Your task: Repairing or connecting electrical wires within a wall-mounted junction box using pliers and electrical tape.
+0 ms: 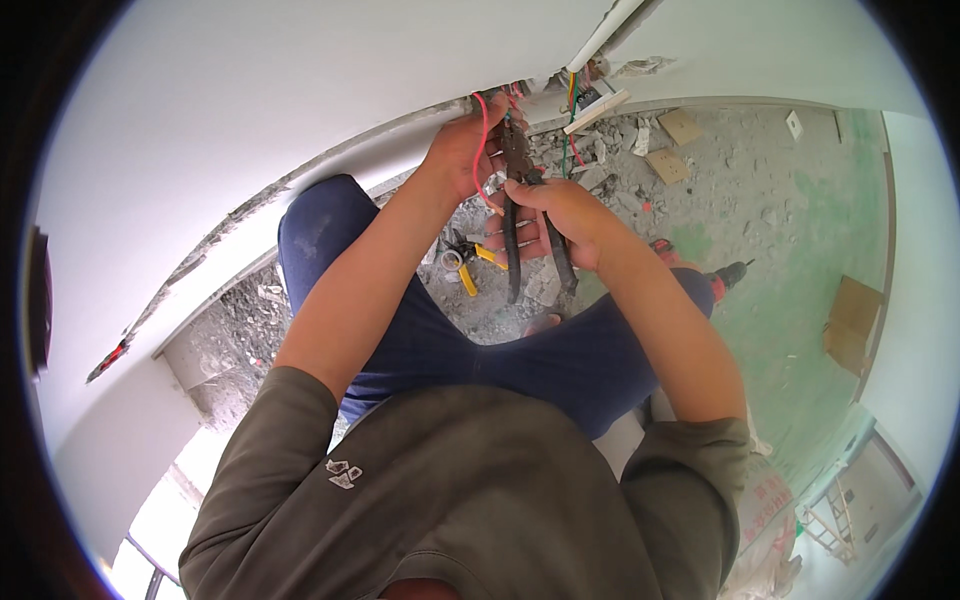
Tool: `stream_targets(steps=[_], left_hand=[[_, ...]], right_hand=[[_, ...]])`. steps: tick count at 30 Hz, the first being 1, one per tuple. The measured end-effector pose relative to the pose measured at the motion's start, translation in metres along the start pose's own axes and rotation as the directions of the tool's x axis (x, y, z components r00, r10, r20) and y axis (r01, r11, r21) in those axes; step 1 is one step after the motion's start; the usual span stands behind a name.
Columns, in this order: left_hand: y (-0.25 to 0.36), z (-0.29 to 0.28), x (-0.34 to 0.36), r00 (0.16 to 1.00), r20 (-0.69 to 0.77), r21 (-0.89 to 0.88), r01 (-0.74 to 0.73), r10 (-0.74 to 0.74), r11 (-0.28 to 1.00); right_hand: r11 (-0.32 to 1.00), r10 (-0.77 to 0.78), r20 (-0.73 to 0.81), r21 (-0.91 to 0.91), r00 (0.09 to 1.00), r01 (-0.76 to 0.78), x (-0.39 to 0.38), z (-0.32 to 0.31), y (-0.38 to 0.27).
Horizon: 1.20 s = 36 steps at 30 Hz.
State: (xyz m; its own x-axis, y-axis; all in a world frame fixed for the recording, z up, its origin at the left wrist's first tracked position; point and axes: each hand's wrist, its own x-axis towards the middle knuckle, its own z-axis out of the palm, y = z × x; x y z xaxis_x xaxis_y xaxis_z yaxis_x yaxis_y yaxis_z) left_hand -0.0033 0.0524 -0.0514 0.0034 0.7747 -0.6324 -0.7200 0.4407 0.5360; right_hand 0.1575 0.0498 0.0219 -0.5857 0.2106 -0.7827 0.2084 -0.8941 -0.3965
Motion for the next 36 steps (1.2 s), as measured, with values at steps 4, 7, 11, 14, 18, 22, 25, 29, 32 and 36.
stream_targets(steps=[4, 7, 11, 14, 18, 22, 25, 29, 32, 36], left_hand=[[0.0, -0.001, 0.0, 0.999, 0.036, -0.003, -0.016, 0.016, 1.0], [0.003, -0.001, 0.001, 0.999, 0.038, 0.066, 0.006, -0.009, 0.998], [0.005, 0.002, -0.002, 0.998, 0.032, 0.047, 0.058, -0.059, 0.997], [0.004, 0.002, -0.003, 0.997, 0.028, 0.052, 0.064, -0.066, 0.997], [0.0, 0.001, -0.001, 1.0, -0.013, 0.004, -0.026, 0.026, 1.0], [0.001, 0.002, -0.001, 0.999, 0.028, -0.007, -0.024, 0.024, 1.0], [0.003, 0.009, -0.008, 1.0, -0.028, -0.004, -0.009, 0.009, 1.0], [0.001, 0.005, -0.005, 1.0, -0.005, -0.017, -0.006, 0.006, 1.0], [-0.002, -0.001, -0.003, 0.999, 0.042, -0.059, 0.001, 0.002, 0.998], [-0.002, -0.002, -0.001, 1.0, 0.018, -0.055, 0.006, -0.005, 0.998]], right_hand=[[0.995, -0.003, 0.086, 0.095, 0.996, -0.005, 0.001, 0.005, 0.011], [0.992, -0.075, 0.05, 0.103, 0.996, 0.07, 0.005, 0.014, 0.016], [0.984, -0.125, -0.005, 0.126, 0.992, 0.124, 0.014, 0.013, 0.025], [0.986, -0.166, -0.091, 0.013, 0.982, 0.168, 0.023, 0.013, 0.033], [0.94, -0.256, -0.292, -0.297, 0.922, 0.167, 0.028, 0.021, 0.038], [0.97, -0.236, -0.267, -0.118, 0.935, 0.211, 0.025, 0.005, 0.038], [0.513, -0.496, -0.301, -0.859, 0.815, -0.005, 0.024, -0.014, 0.032], [0.34, -0.594, -0.287, -0.936, 0.751, -0.089, 0.008, -0.006, 0.023], [0.3, -0.524, -0.269, -0.946, 0.808, -0.121, 0.01, -0.009, 0.017], [0.231, -0.496, -0.286, -0.954, 0.82, -0.193, 0.009, -0.002, 0.006]])
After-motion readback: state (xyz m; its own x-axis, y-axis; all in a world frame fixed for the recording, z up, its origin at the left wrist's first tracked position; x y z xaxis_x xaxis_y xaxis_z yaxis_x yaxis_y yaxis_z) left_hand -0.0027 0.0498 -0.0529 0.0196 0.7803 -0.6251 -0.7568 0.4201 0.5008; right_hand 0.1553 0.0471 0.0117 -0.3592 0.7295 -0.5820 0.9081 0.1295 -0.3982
